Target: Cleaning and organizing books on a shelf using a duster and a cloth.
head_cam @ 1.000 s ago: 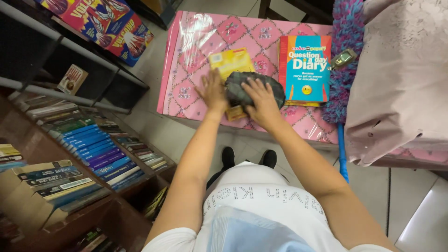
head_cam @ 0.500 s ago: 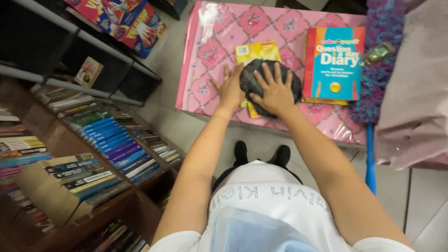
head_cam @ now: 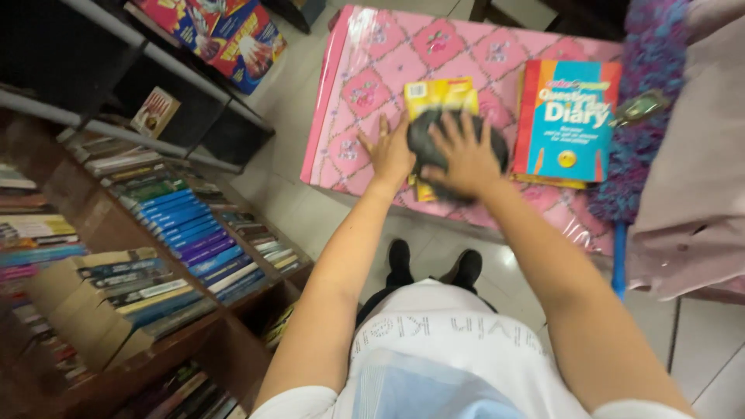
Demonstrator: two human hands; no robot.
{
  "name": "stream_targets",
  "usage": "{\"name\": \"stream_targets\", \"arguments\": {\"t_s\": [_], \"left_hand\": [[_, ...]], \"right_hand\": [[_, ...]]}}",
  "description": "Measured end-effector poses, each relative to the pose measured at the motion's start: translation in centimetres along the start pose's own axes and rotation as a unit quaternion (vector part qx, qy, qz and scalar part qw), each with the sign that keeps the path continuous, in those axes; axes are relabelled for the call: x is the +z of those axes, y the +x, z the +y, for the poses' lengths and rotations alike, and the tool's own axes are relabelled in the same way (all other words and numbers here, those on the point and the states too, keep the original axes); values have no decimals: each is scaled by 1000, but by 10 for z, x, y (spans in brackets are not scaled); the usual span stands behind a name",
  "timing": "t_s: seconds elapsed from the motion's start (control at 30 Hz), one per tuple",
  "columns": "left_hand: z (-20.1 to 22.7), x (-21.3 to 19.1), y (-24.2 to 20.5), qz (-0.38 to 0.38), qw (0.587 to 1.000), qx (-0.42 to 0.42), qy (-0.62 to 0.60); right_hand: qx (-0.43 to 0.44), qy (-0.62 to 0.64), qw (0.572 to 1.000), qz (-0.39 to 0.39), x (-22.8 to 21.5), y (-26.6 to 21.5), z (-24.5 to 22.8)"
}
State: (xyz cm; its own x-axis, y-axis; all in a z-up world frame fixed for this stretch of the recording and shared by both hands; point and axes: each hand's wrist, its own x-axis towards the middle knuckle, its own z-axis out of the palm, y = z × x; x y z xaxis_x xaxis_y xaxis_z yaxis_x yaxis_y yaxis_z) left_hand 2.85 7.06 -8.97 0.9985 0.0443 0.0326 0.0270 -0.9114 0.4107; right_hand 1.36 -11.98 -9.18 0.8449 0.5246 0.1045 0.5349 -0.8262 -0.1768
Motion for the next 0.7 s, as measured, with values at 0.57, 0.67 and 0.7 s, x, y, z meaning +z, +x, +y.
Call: {"name": "stream_targets", "arguments": {"t_s": [0.57,0.67,0.7], "left_hand": [[49,-13,-111,-48,969,238,55],[38,8,-115,11,943,284,171],[34,14,-115,54,906,317,276]], "right_hand": [[321,588,708,224,-36,-145,67],[253,692,611,290,-69,-135,70],[186,756,538,324,-84,-130,68]]}}
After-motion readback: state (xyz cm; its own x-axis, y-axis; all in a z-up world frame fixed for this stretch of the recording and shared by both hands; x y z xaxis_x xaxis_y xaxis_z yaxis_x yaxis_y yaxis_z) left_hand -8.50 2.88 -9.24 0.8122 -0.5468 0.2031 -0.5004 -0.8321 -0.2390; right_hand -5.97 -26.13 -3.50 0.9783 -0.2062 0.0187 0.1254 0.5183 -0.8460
